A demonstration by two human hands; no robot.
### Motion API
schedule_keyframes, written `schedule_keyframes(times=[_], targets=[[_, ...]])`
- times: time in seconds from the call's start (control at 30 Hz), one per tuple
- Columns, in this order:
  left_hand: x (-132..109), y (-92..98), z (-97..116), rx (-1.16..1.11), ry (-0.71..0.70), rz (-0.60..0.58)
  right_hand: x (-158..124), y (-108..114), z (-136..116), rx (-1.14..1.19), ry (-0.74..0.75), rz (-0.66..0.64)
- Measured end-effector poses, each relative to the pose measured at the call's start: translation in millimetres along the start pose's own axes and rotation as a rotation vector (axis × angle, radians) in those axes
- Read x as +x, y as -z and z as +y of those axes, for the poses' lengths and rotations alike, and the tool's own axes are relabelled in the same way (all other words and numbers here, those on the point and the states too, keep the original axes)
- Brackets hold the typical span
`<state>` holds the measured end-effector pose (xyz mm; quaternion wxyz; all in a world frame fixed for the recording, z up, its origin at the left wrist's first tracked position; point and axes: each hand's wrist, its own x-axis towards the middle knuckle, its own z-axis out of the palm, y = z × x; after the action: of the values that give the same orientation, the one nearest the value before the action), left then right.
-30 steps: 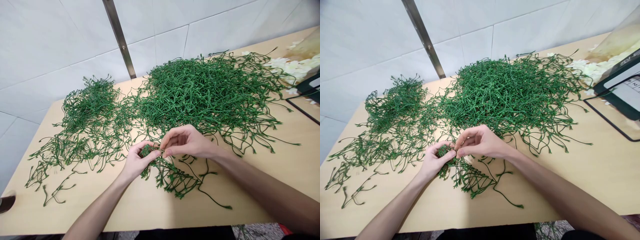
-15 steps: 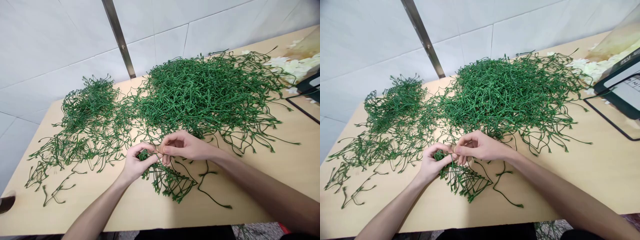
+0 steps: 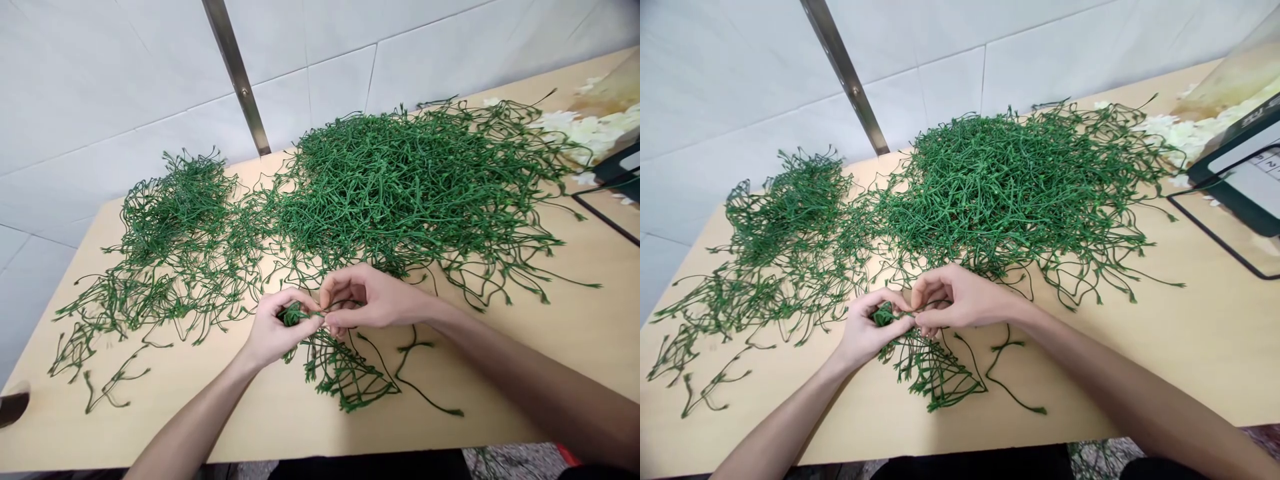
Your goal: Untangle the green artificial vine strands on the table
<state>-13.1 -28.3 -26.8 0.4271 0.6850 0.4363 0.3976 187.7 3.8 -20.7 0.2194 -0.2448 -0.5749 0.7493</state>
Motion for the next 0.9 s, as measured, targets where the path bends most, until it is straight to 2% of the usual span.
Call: schedule_keyframes(times=[0.3, 0.43, 0.57, 0.67, 0.9], targets=[[-0.1, 5.0, 1.7, -0.068, 0.105, -0.033, -1.2, 0.9, -6.3, -0.023, 0.022, 0.002], [0.7, 4.2, 2.9, -0.028, 0.152, -0.134, -1.1, 1.4, -4.0, 0.000, 0.048, -0.010], [-0.6, 2.5, 1.4, -0.080, 0.078, -0.174, 0.0, 2.2, -0.7, 0.003, 0.001, -0.013], [-1.4, 1.4, -0.3, -0.129, 0.042, -0.203, 1.1, 2.9, -0.8, -0.083, -0.043, -0.059], [-1.4, 3.2, -0.4, -0.156, 0.198, -0.267, 1.5, 3.2, -6.8, -0.435, 0.036, -0.119]])
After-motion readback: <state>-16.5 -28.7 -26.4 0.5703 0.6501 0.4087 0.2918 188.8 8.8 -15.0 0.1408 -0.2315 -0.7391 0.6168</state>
